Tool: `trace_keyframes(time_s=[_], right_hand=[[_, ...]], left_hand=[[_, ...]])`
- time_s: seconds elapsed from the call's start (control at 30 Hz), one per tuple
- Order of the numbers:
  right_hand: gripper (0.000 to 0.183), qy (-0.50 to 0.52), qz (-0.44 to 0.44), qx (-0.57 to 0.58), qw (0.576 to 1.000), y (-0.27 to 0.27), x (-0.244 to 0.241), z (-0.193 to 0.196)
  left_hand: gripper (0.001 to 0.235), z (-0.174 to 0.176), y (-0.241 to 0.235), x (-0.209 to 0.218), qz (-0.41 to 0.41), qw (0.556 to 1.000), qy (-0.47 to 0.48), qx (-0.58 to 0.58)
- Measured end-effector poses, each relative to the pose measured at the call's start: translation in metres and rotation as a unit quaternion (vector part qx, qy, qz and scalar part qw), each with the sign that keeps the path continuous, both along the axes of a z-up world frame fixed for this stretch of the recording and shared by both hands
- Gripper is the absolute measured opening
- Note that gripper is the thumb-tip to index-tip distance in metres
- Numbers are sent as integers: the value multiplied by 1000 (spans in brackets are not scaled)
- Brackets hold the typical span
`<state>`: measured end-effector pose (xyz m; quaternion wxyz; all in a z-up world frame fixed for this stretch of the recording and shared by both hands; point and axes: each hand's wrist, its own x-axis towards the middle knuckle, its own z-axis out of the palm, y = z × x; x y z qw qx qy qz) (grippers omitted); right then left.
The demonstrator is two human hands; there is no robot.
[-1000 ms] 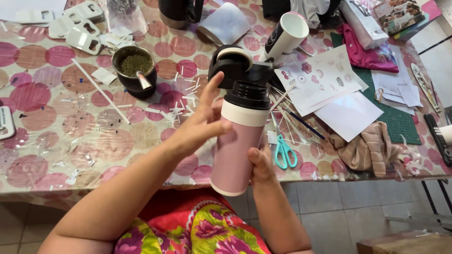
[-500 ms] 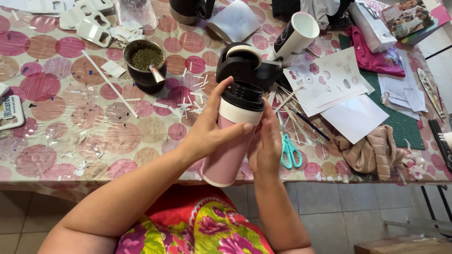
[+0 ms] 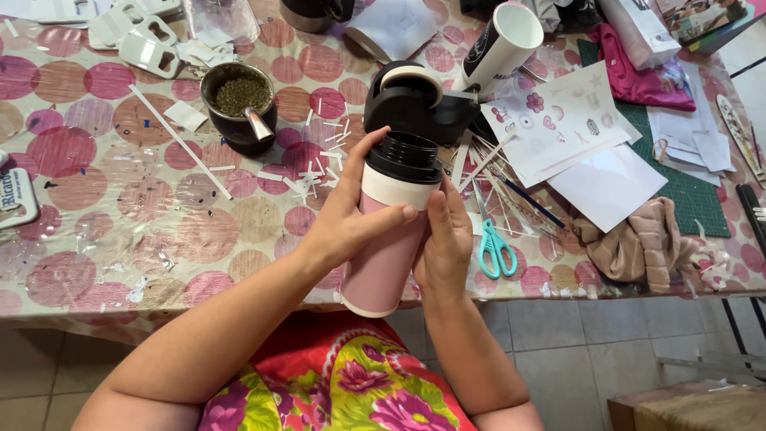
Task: Applying a white adhesive strip to the top of a pink thermos
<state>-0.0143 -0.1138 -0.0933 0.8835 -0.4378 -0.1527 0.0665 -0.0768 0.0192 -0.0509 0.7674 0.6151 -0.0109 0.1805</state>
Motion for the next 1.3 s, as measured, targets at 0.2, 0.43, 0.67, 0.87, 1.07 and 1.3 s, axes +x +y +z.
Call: trace_keyframes(time_s=[0.2, 0.43, 0.67, 0.87, 1.07, 1.3], right_hand=[[49, 6, 0, 25, 1000, 2, -6, 10], [56, -63, -2, -39, 997, -4, -3, 8], [55, -85, -6, -34, 996, -1, -9, 9], [56, -76, -6, -41, 996, -4, -12, 12], [56, -67, -5, -22, 997, -5, -15, 10], [49, -56, -7, -9, 998, -5, -10, 2]], left_hand=[[94, -1, 0, 0, -10, 1000, -17, -13], [93, -6, 5, 0, -48, 994, -13, -94], [95, -20, 7, 1, -103, 979, -18, -172], [97, -27, 7, 6, -111, 977, -38, -175], [97, -27, 4, 5, -108, 977, -44, -180], [97, -28, 2, 3, -104, 978, -52, -174]])
